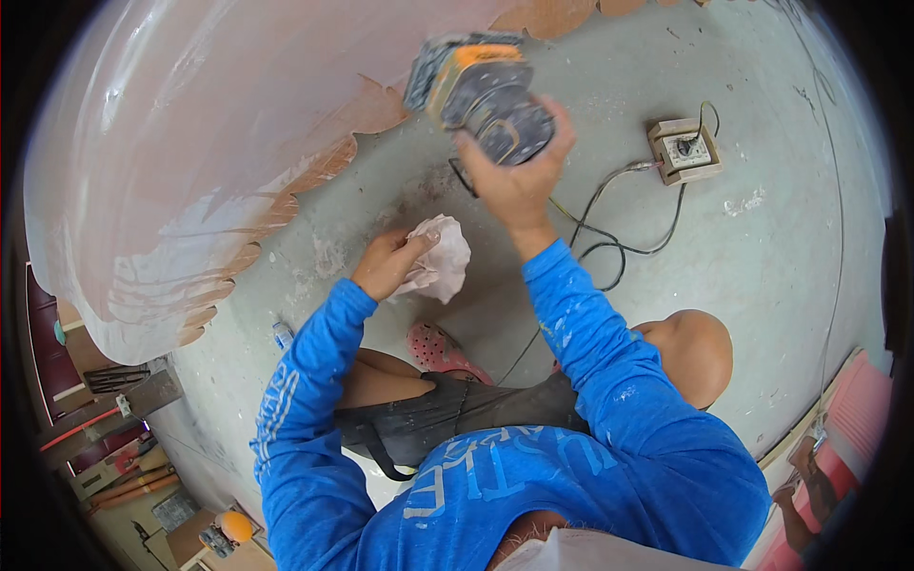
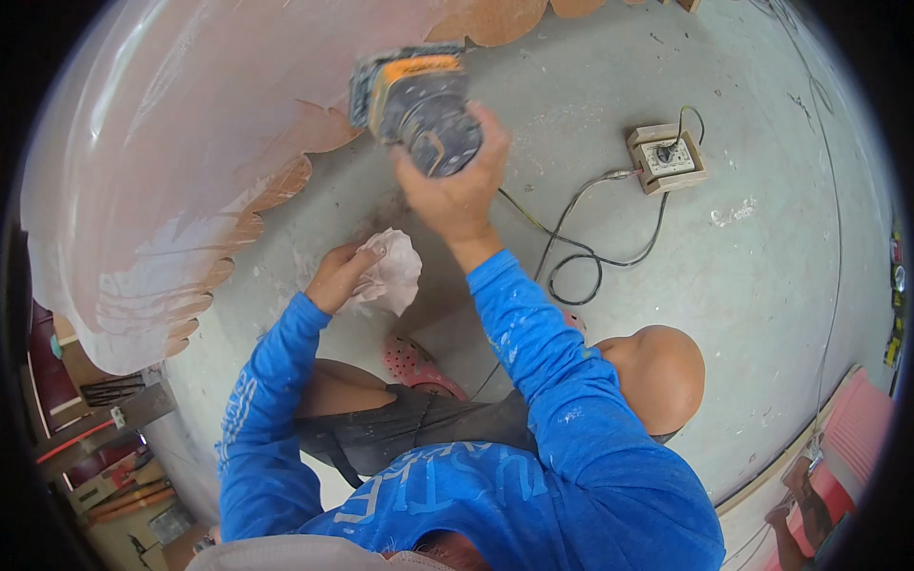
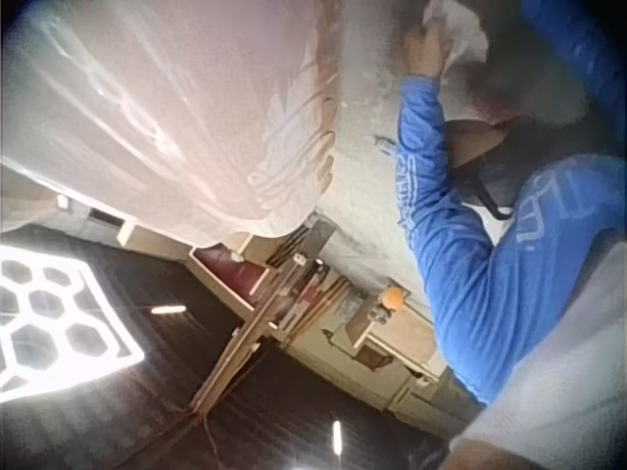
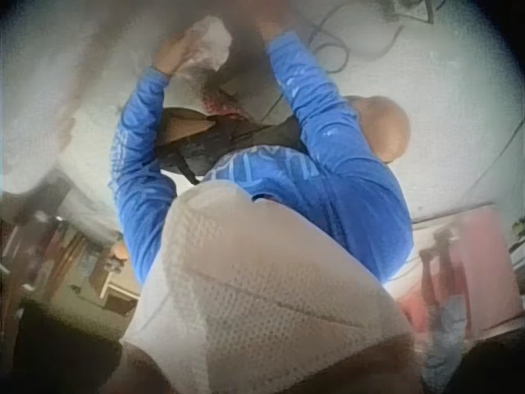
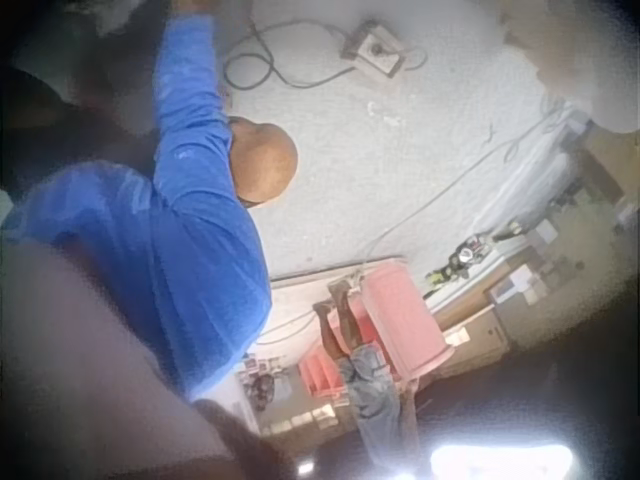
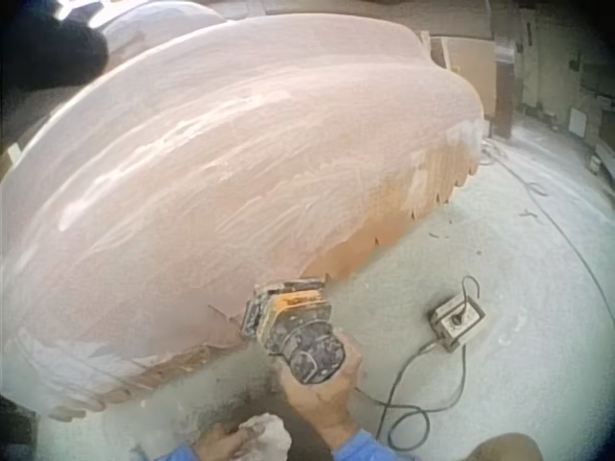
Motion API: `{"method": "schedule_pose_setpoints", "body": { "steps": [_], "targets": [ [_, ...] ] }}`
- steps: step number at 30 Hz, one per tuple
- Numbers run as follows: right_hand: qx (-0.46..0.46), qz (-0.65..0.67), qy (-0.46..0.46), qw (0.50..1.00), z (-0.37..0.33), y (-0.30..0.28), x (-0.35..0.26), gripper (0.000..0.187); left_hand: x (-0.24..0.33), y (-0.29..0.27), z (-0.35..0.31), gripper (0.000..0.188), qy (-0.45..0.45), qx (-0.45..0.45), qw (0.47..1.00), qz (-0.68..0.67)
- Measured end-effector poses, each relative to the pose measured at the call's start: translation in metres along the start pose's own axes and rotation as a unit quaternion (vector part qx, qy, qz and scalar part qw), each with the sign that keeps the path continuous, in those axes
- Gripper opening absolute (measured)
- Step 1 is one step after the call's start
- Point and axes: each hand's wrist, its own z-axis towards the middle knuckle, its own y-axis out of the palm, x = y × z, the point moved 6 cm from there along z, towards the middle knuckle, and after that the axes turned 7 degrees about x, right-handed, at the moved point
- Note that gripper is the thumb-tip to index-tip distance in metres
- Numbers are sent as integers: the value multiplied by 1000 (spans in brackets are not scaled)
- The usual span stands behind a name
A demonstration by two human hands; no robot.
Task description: The recorder is sanding a large curved wooden furniture component with an electric orbital sander and wiping it with a cloth to remove dust.
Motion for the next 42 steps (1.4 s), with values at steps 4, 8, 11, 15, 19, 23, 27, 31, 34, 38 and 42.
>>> {"method": "schedule_pose_setpoints", "body": {
  "steps": [4,8,11,15,19,23,27,31,34,38,42],
  "targets": [
    [-63,181,234,953,-33,17,-16,88,33,2,-22,68,-34,50,973,-221],
    [-75,233,324,914,-49,29,-41,86,8,-4,-26,69,-84,123,913,-381],
    [-27,302,434,848,-67,37,-43,87,11,-15,-43,59,-21,185,890,-416],
    [1,308,500,809,-82,45,-26,87,12,-26,-52,51,-19,245,905,-347],
    [8,313,541,781,-67,38,-30,86,44,-21,-58,44,-22,307,908,-285],
    [-24,242,486,839,-76,35,-30,86,36,-10,-64,43,-78,265,889,-365],
    [-31,228,468,853,-91,43,-25,90,15,-9,-62,43,-100,268,878,-384],
    [-18,237,462,854,-67,38,-36,86,21,-12,-65,47,-102,247,890,-370],
    [-27,220,431,874,-68,33,-22,84,40,-24,-78,59,22,224,943,-243],
    [-43,168,404,898,-83,34,-8,82,37,-67,-110,74,-59,44,987,144],
    [-34,186,403,895,-71,36,-19,84,-13,-130,-123,76,-92,145,958,228]
  ]
}}
